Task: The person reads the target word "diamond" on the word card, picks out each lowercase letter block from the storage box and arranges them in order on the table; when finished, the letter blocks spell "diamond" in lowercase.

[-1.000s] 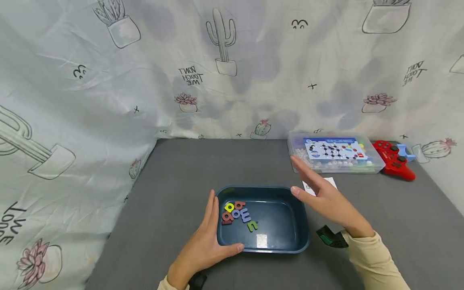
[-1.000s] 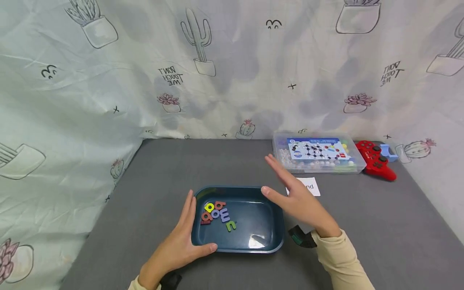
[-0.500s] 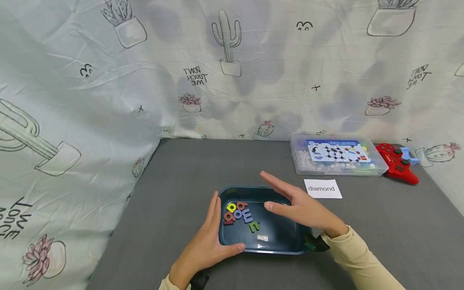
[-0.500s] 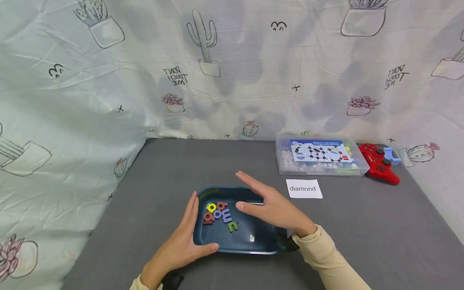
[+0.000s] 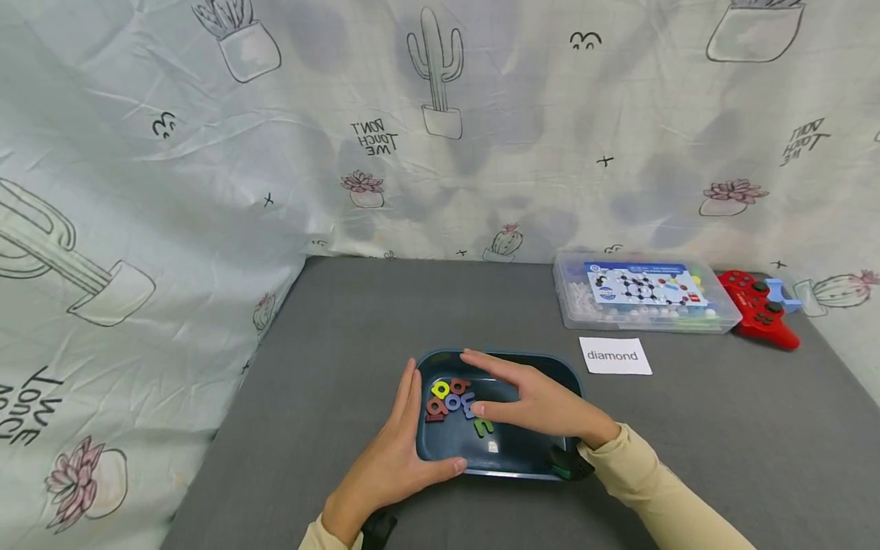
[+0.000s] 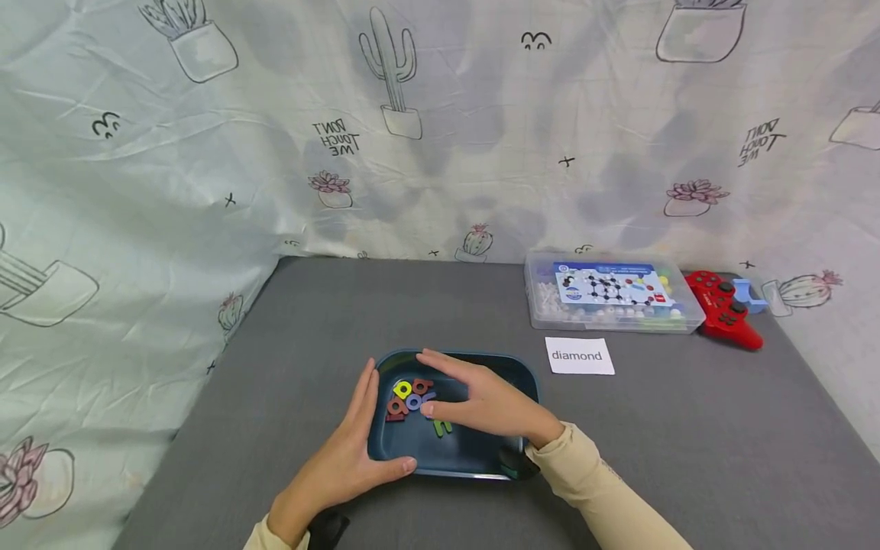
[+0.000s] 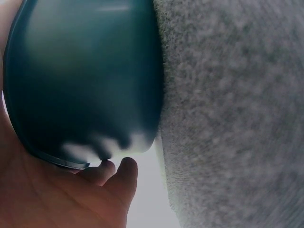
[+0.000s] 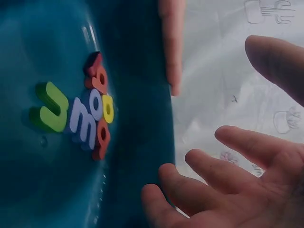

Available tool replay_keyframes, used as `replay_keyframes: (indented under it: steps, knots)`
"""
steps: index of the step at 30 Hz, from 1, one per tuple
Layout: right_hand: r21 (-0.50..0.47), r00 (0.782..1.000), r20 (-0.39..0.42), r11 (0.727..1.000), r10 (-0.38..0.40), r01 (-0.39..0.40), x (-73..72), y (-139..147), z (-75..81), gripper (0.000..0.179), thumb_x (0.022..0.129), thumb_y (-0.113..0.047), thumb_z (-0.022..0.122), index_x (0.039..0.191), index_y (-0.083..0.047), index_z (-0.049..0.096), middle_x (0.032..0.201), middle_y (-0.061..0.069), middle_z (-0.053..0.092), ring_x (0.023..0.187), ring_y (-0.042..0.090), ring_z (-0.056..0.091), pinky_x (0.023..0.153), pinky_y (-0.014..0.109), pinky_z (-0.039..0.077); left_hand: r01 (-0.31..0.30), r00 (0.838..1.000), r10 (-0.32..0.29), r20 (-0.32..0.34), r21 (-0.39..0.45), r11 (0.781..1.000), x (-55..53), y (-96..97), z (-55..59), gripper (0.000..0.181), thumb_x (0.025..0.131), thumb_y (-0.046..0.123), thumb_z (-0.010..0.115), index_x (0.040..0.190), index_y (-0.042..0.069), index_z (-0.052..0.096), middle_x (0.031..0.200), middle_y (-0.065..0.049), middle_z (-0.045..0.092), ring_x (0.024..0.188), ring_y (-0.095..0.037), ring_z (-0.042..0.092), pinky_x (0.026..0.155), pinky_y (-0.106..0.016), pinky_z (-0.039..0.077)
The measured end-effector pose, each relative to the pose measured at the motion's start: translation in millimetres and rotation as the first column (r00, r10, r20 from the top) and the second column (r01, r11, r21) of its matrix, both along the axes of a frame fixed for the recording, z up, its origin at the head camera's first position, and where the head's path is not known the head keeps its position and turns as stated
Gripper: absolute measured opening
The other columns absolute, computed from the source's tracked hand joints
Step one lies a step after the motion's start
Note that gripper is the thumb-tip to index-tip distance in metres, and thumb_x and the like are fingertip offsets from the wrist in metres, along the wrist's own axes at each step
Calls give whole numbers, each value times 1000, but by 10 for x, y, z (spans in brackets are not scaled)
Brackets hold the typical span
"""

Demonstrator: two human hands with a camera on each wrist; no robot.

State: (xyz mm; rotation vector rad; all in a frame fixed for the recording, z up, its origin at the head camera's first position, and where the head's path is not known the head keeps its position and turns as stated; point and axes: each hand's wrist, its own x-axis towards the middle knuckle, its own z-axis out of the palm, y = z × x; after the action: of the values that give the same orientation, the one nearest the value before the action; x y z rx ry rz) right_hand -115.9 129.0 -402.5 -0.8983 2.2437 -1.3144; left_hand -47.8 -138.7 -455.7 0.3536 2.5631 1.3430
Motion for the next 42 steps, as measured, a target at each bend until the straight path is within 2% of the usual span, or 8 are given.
replay_keyframes:
  steps: [7, 14, 21, 28, 36, 42]
  knots:
    - [25, 999, -1, 999, 40, -40, -93, -99, -68, 70, 105, -36, 71, 165, -11, 44, 168, 10, 42, 152, 34, 41, 116, 64, 38, -1, 1000, 1, 15, 0, 1000, 25, -5, 9, 130, 87, 58, 85, 173, 16, -3, 178, 8, -17, 161, -34, 15, 117, -69, 31]
    - [40, 995, 49, 995, 92, -94, -184, -201, -117, 68, 106, -34, 69, 162, -3, 46, 155, 17, 56, 136, 35, 57, 111, 59, 45, 1, 1000, -1, 11, -11, 1000, 37, -7, -7, 130, 87, 60, 84, 173, 19, -3, 178, 9, -17, 161, -33, 14, 118, -68, 30]
    - [77, 995, 66, 993, 80, -85, -225, -257, -186, 63, 107, -30, 68, 159, -1, 49, 151, 17, 60, 131, 31, 62, 108, 54, 50, 4, 1000, -4, 7, -19, 1000, 58, 8, -8, 130, 86, 63, 84, 173, 20, -2, 178, 10, -17, 161, -32, 15, 118, -68, 31]
    - [136, 998, -22, 990, 51, -48, -266, -294, -239, 47, 106, -20, 70, 146, 3, 63, 137, 14, 69, 122, 27, 68, 103, 51, 54, 4, 1000, -3, 11, -24, 1000, 54, 2, 17, 130, 86, 64, 84, 173, 21, -3, 178, 8, -16, 161, -33, 16, 117, -69, 31]
    - [130, 992, -109, 991, 59, -45, -309, -338, -288, 33, 100, -7, 75, 132, 3, 72, 121, 10, 76, 110, 23, 72, 95, 42, 59, 1, 1000, -1, 14, -21, 1000, 51, -20, 35, 129, 87, 63, 83, 173, 20, -2, 178, 8, -17, 162, -32, 14, 118, -69, 30]
    - [141, 983, -177, 990, 53, -28, -301, -390, -310, 28, 97, 0, 77, 125, 2, 76, 115, 9, 76, 105, 21, 73, 92, 40, 60, -1, 1000, 2, 22, -23, 1000, 48, -28, 39, 129, 87, 63, 83, 173, 19, -1, 178, 9, -17, 162, -32, 13, 118, -69, 29]
